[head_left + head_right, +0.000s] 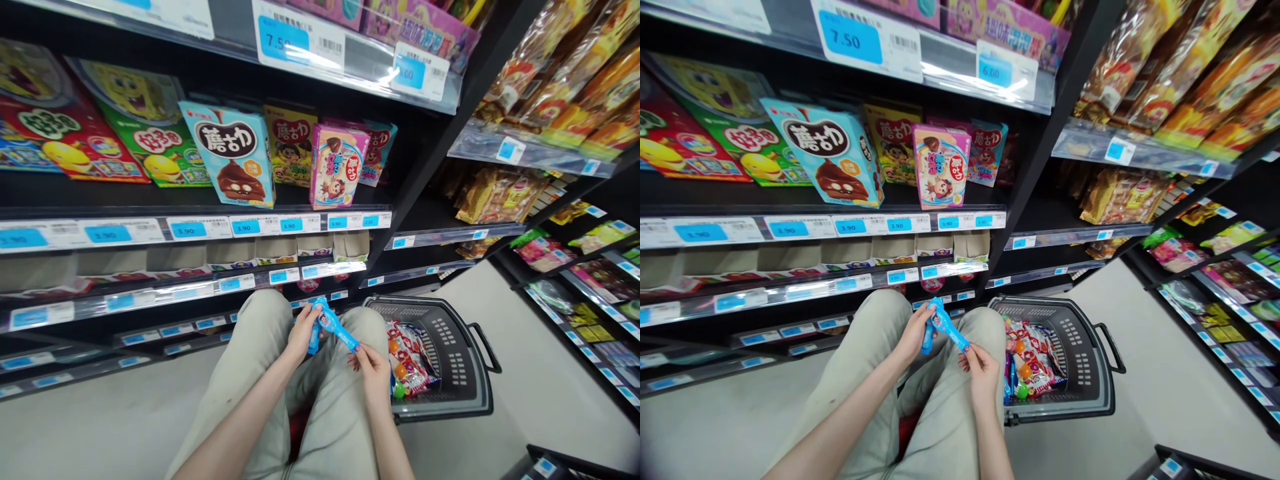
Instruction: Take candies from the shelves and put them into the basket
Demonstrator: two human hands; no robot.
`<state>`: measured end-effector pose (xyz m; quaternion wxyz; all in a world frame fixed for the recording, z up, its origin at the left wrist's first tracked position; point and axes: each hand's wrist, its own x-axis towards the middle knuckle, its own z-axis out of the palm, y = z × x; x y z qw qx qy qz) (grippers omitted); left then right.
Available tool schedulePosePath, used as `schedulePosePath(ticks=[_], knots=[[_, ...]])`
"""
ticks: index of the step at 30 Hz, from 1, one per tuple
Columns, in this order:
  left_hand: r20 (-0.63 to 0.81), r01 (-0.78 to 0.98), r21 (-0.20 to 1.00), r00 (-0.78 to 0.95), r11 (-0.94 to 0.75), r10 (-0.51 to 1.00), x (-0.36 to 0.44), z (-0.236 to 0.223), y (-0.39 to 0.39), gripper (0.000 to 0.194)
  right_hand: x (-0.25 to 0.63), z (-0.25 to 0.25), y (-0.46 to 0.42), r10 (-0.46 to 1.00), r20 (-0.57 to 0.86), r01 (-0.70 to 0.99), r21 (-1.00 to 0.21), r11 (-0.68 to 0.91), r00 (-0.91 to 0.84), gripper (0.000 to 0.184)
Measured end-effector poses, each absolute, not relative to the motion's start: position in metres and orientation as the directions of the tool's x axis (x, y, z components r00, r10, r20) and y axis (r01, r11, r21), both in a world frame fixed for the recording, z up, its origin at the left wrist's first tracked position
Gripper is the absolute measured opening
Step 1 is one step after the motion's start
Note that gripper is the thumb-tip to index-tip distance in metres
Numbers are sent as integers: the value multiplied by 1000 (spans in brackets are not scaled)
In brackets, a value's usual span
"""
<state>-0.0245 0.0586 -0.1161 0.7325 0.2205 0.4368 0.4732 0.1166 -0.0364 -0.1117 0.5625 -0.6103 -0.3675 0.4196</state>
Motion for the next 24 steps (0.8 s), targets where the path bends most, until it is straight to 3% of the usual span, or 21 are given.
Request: schedulePosePath(ticks=[4,9,13,17,21,24], knots=[[-476,-449,742,171,498,863,-28,-116,59,32,114,-106,-41,911,26,101,-995,-17,411,19],[-545,-484,601,335,636,769,-31,-106,59,39,115,-113,-46,888,163,211,-974,76,431,22],[-497,-568,459,473,683,727,-34,-99,58,38,116,-113,-48,841,336,328,-922,203,424,17],[-459,-630,441,454,639,764,-34,-96,59,32,119,-105,-46,772,505,498,-818,287,385,17],[-467,-659,466,383,590,797,-34,-97,60,29,120,-104,-44,773,521,515,-803,300,362,20],[-462,-673,509,311,536,831,-34,-98,61,31,119,-108,-44,824,406,424,-876,228,396,12]])
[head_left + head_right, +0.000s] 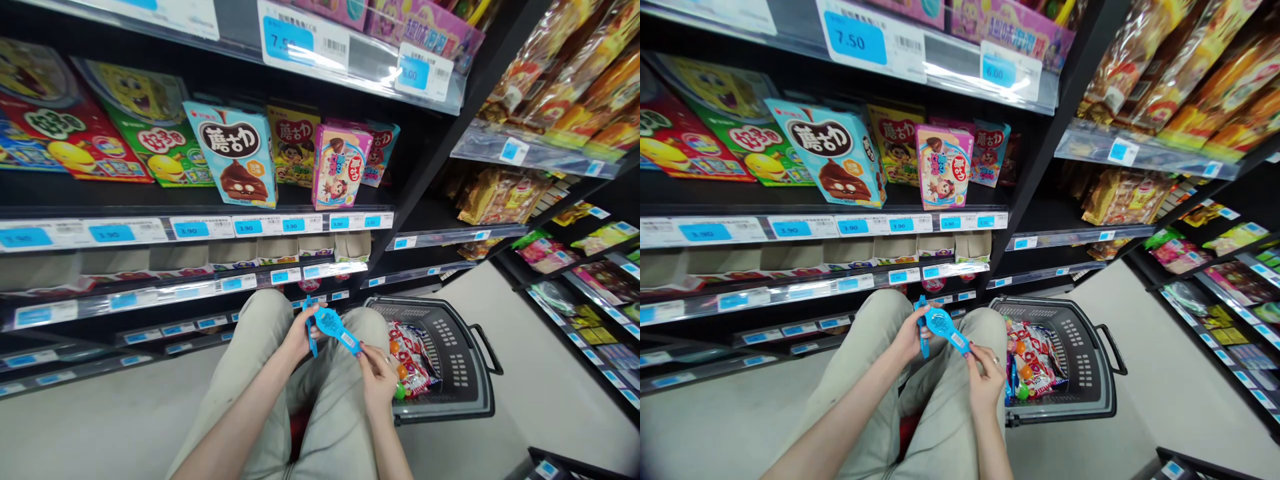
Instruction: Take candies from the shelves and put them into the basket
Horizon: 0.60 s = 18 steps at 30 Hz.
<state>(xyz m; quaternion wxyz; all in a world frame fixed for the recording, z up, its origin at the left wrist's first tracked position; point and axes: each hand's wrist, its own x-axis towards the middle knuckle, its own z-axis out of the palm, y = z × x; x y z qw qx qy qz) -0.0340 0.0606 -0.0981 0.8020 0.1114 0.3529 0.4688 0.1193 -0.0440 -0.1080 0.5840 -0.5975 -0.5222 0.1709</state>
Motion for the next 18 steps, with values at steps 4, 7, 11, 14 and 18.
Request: schedulePosePath(ticks=[4,7,11,14,18], knots=[[-432,-677,556,261,483,863,-32,-100,60,35,118,-117,-42,840,137,159,-985,62,525,20],[-381,-655,623,222,427,897,-30,-102,59,39,120,-121,-38,831,-3,3,-1000,-5,556,33],[-380,-624,676,161,393,911,-29,-103,59,38,124,-120,-35,924,-123,-72,-992,-104,363,38],[-400,-611,699,97,372,912,-29,-103,60,34,124,-117,-34,961,-172,-63,-985,-162,217,35],[-423,-584,731,16,352,906,-29,-106,60,32,123,-113,-33,972,-172,-47,-985,-166,161,31]])
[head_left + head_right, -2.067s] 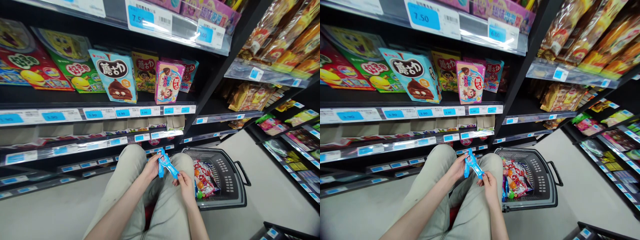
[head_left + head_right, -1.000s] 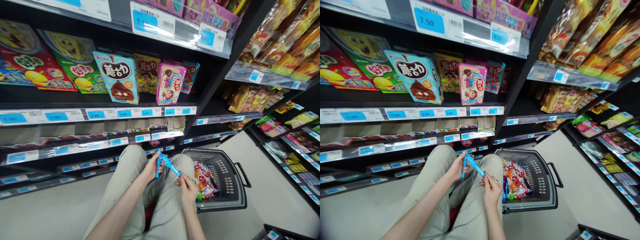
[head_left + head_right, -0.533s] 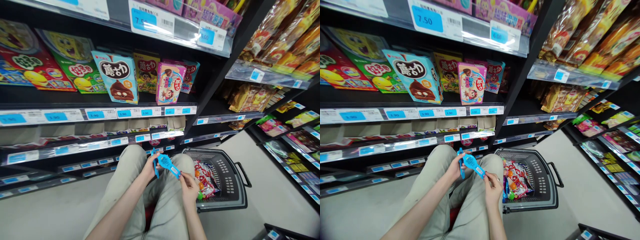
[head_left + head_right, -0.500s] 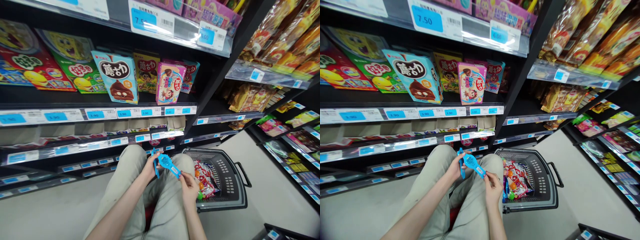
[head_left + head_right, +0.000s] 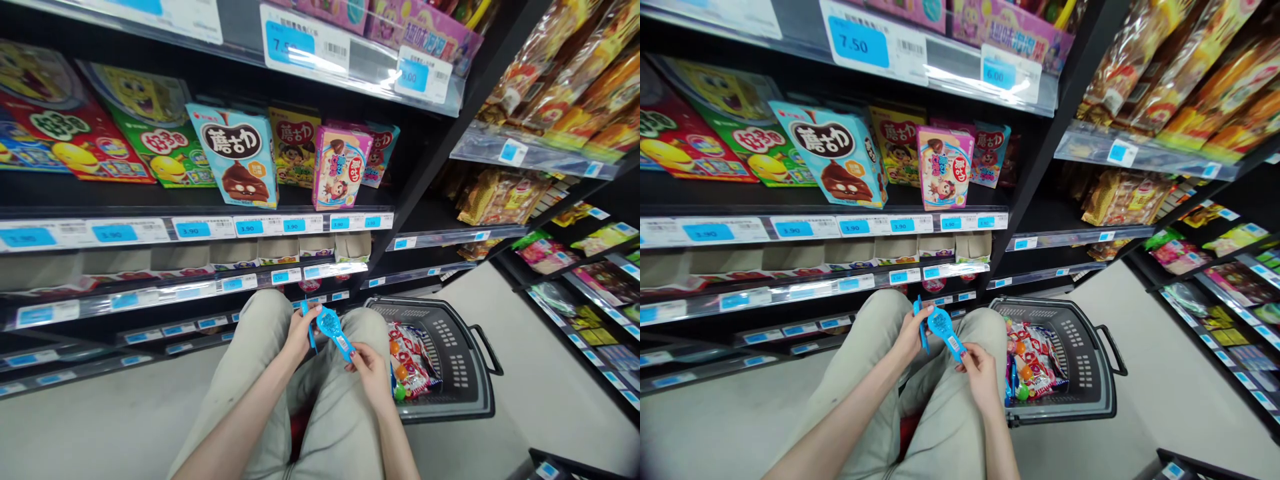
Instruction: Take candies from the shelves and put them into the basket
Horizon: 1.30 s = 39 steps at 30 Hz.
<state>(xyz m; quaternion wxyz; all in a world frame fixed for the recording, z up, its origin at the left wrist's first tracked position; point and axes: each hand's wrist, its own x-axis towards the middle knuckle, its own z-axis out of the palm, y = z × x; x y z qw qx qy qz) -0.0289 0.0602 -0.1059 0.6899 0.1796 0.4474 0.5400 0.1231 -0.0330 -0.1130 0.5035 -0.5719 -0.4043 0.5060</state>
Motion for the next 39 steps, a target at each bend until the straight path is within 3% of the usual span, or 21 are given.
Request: schedulePosePath(ticks=[26,39], knots=[[-425,-583,720,57,376,903,-29,-99,58,38,127,-110,-30,975,-98,-40,-995,-91,199,27],[-411,-603,700,97,382,906,-28,-90,55,34,124,-106,-32,975,-127,-15,-992,-127,180,39]])
